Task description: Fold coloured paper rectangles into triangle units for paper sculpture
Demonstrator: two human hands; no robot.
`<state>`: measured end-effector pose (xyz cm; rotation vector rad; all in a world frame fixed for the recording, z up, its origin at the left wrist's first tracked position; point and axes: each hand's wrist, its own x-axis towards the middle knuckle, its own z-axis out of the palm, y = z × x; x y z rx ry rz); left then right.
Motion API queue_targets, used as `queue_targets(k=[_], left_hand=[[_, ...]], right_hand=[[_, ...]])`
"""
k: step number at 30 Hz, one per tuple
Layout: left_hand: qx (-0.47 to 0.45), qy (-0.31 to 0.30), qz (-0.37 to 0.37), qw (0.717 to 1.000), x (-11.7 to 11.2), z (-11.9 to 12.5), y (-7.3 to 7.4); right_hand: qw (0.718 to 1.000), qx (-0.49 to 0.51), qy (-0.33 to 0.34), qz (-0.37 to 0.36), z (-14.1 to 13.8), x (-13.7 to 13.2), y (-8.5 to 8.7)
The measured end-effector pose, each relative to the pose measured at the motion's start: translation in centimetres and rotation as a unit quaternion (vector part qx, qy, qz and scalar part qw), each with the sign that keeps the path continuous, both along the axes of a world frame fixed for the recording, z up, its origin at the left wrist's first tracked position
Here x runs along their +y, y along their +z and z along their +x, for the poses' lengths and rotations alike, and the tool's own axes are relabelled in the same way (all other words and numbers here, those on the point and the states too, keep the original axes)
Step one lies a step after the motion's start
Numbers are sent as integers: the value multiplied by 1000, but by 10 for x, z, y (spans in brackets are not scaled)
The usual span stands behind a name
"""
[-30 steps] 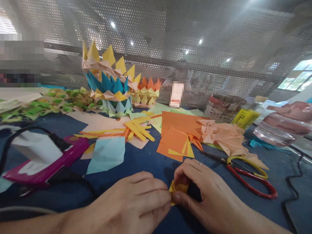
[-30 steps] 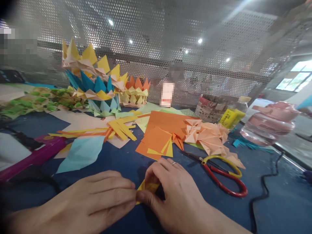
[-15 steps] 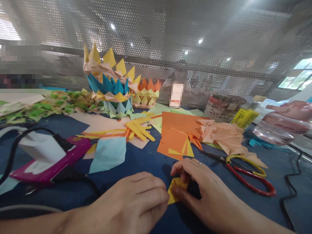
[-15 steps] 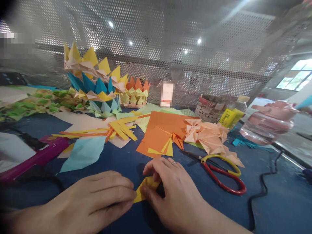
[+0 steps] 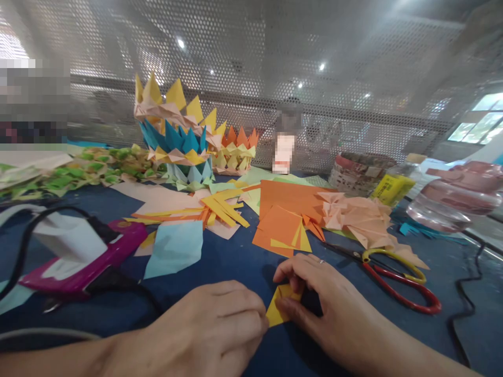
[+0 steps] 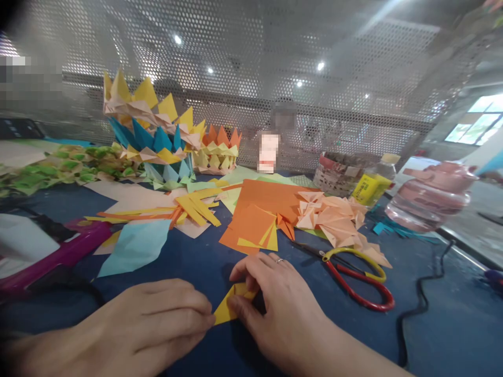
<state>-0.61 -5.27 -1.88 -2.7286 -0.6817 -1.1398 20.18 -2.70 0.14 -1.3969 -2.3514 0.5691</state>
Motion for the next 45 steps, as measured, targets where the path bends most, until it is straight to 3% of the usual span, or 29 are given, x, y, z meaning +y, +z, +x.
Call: queue_targets(k=[5, 10, 13, 18, 20, 21, 27, 32, 35, 41, 45], left_hand=[[17, -37, -35, 999, 3, -3, 9], [25, -88, -72, 993, 9, -7, 4], [-20, -93, -25, 995, 13, -5, 2], [-39, -79, 85, 993, 15, -1, 14], [87, -49, 23, 995, 15, 0, 14], [53, -86, 66, 993, 16, 0, 11], [7, -82, 64, 995, 18, 3, -10], [-1, -72, 64, 995, 11, 0, 1], [50, -45, -14, 998, 8, -3, 5], [-40, -126, 16, 991, 18, -1, -4], [-17, -103, -10, 994, 13, 4, 7]], right_hand=[[1000, 4, 1, 8, 2, -1, -1], [1000, 6, 4, 15, 3, -1, -2], [1000, 10, 9, 20, 3, -1, -2], [999, 22, 14, 23, 4, -1, -3], [999, 25, 14, 21, 4, -1, -4], [999, 27, 14, 21, 5, 0, -4], [999, 23, 9, 23, 5, 0, -4], [999, 22, 9, 23, 6, -2, -1], [999, 23, 16, 33, 11, 1, 0], [995, 0, 29, 100, 25, 8, 0], [993, -47, 20, 111, 25, 7, 4]])
